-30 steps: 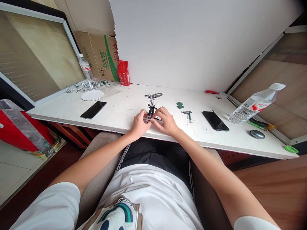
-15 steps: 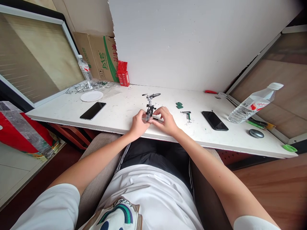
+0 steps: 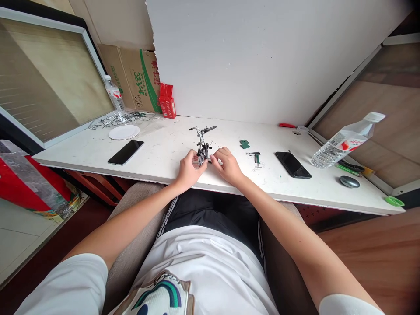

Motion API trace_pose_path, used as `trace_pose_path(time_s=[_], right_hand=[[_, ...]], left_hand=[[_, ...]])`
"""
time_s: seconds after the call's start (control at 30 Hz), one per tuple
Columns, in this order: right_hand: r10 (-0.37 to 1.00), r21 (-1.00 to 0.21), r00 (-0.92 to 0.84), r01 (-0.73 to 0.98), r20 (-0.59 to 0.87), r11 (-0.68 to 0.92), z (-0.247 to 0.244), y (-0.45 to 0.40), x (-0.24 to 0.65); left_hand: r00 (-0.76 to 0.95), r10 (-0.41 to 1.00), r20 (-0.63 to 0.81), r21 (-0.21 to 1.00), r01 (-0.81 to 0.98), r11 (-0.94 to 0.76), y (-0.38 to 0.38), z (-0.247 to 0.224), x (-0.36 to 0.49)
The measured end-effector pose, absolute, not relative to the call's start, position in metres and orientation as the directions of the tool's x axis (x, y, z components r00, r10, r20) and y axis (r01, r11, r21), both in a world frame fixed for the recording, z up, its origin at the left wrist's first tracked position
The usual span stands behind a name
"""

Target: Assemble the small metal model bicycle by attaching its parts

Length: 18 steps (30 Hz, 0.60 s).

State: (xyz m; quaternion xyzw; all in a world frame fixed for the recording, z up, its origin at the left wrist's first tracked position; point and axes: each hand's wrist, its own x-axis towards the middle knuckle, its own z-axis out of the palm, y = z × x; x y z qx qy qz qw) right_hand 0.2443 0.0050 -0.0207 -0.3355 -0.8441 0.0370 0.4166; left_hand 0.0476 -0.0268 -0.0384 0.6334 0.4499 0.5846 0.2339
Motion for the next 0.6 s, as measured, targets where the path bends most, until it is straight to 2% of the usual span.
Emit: trace_pose_path(time_s=[0.2, 0.37, 0.6], right_hand=[[0.732, -0.442, -0.422, 0.599, 0.535, 0.668, -0.0199, 0.0021, 0.2447], [0.724, -0.509, -0.394, 0.524, 0.566, 0.683, -0.0175, -0.0024, 0.2429], [0.684, -0.482, -0.394, 0.499, 0.614, 0.72, -0.0196, -0.0001, 0.2438]], left_hand=[[-0.094, 0.835, 0.541, 0.812, 0.316, -0.49, -0.028, -0.0373, 0.0488], [-0.135, 0.832, 0.538, 0.817, 0.329, -0.474, -0.0254, -0.0402, 0.0483], [-0.164, 0.85, 0.5, 0.839, 0.335, -0.429, -0.0223, -0.0415, 0.0465]])
